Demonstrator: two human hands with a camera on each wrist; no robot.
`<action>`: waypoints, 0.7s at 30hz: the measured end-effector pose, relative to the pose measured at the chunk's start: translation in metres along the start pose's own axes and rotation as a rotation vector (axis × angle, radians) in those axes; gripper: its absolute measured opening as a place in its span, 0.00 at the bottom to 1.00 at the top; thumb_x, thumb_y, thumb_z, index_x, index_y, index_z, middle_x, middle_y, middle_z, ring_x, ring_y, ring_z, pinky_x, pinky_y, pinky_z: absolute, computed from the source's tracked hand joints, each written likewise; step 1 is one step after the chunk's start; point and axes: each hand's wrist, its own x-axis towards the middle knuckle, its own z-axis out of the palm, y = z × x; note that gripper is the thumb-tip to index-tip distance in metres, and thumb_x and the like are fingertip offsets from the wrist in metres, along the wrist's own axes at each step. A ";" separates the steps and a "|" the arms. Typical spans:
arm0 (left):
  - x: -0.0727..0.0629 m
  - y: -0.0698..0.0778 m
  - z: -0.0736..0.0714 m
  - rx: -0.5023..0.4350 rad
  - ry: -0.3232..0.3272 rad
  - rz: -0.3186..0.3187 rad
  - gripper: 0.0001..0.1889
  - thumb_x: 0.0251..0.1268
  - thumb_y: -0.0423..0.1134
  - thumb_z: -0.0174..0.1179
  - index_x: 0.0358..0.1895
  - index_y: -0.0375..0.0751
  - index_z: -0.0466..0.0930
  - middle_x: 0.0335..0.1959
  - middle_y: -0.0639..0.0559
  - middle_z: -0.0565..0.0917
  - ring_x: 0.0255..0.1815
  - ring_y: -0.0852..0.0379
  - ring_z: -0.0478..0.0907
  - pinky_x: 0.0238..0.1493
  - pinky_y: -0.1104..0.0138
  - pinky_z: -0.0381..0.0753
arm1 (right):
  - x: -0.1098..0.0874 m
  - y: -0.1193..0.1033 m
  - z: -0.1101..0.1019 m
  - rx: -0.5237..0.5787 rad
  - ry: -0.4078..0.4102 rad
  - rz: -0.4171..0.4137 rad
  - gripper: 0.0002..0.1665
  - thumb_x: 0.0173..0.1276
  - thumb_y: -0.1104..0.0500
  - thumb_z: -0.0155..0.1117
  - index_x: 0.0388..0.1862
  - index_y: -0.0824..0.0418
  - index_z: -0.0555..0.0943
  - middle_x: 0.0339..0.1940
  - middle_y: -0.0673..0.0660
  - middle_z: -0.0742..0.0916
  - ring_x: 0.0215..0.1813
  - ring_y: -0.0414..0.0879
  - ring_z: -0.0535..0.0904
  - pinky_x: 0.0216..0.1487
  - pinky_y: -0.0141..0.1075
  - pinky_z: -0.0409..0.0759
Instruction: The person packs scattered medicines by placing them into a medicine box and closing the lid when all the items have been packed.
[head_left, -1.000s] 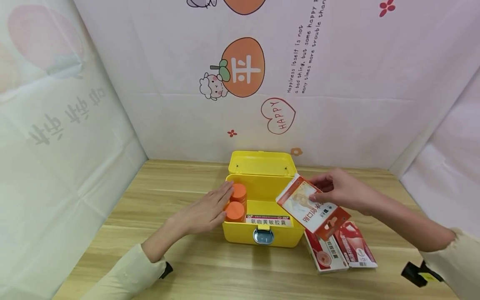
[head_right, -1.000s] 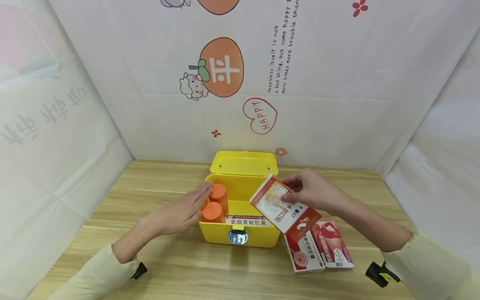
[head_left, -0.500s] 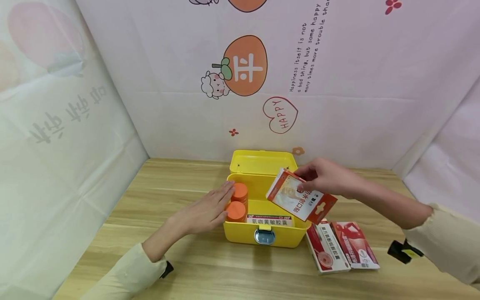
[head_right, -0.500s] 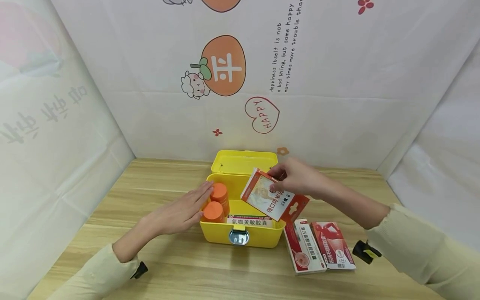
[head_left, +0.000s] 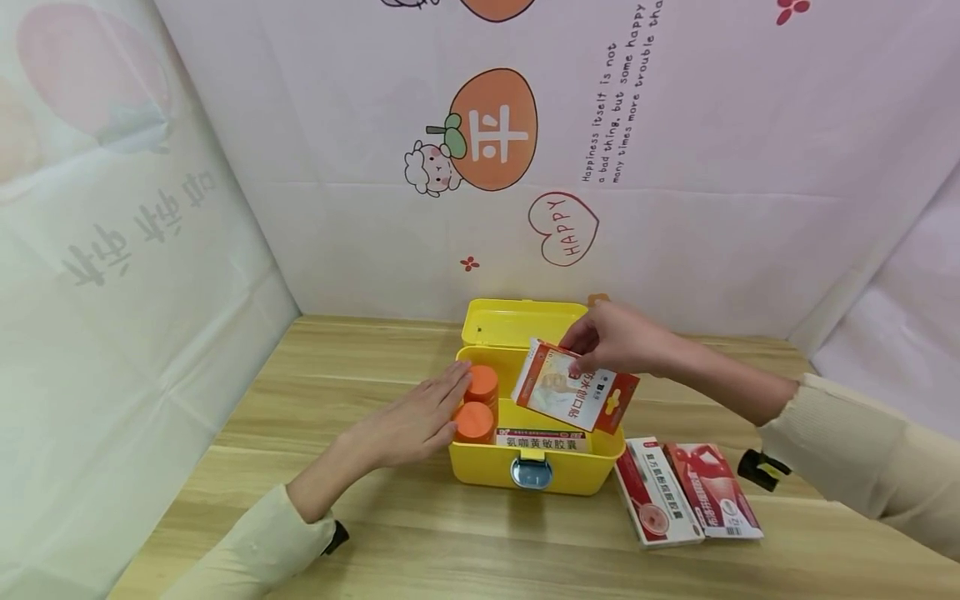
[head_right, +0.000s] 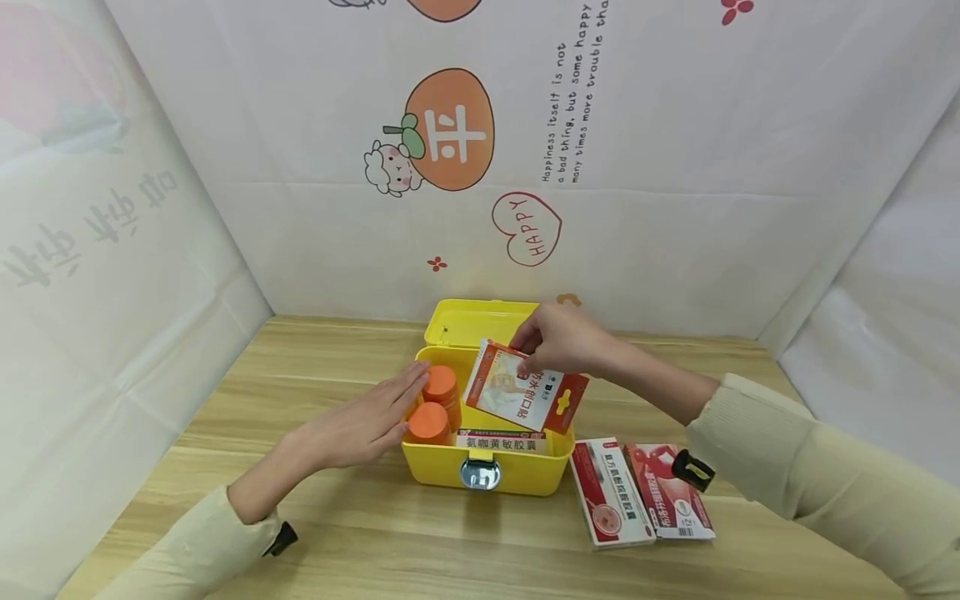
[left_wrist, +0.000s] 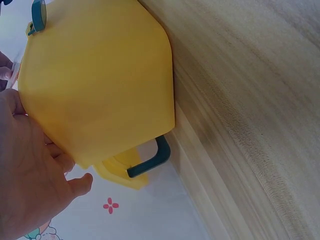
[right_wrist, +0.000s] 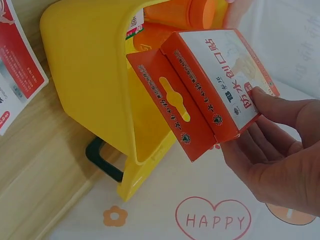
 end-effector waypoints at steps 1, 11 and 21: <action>0.000 0.000 0.000 0.000 0.000 0.000 0.35 0.79 0.50 0.35 0.81 0.39 0.38 0.84 0.48 0.37 0.84 0.52 0.37 0.81 0.53 0.52 | 0.002 0.001 0.001 -0.003 -0.003 -0.006 0.19 0.61 0.62 0.74 0.51 0.66 0.86 0.41 0.58 0.91 0.39 0.45 0.85 0.44 0.39 0.88; 0.000 -0.001 0.000 0.001 0.011 -0.003 0.35 0.79 0.50 0.35 0.81 0.39 0.38 0.84 0.48 0.37 0.84 0.52 0.37 0.81 0.53 0.53 | 0.022 0.002 0.011 -0.112 -0.045 -0.053 0.16 0.59 0.62 0.75 0.46 0.65 0.88 0.39 0.56 0.91 0.38 0.44 0.85 0.42 0.37 0.87; 0.001 -0.002 0.001 0.005 0.013 0.007 0.35 0.79 0.50 0.34 0.81 0.39 0.39 0.84 0.48 0.36 0.84 0.52 0.36 0.81 0.53 0.53 | 0.034 0.005 0.030 -0.071 -0.109 -0.003 0.13 0.59 0.64 0.74 0.44 0.63 0.88 0.41 0.57 0.91 0.39 0.45 0.85 0.44 0.38 0.88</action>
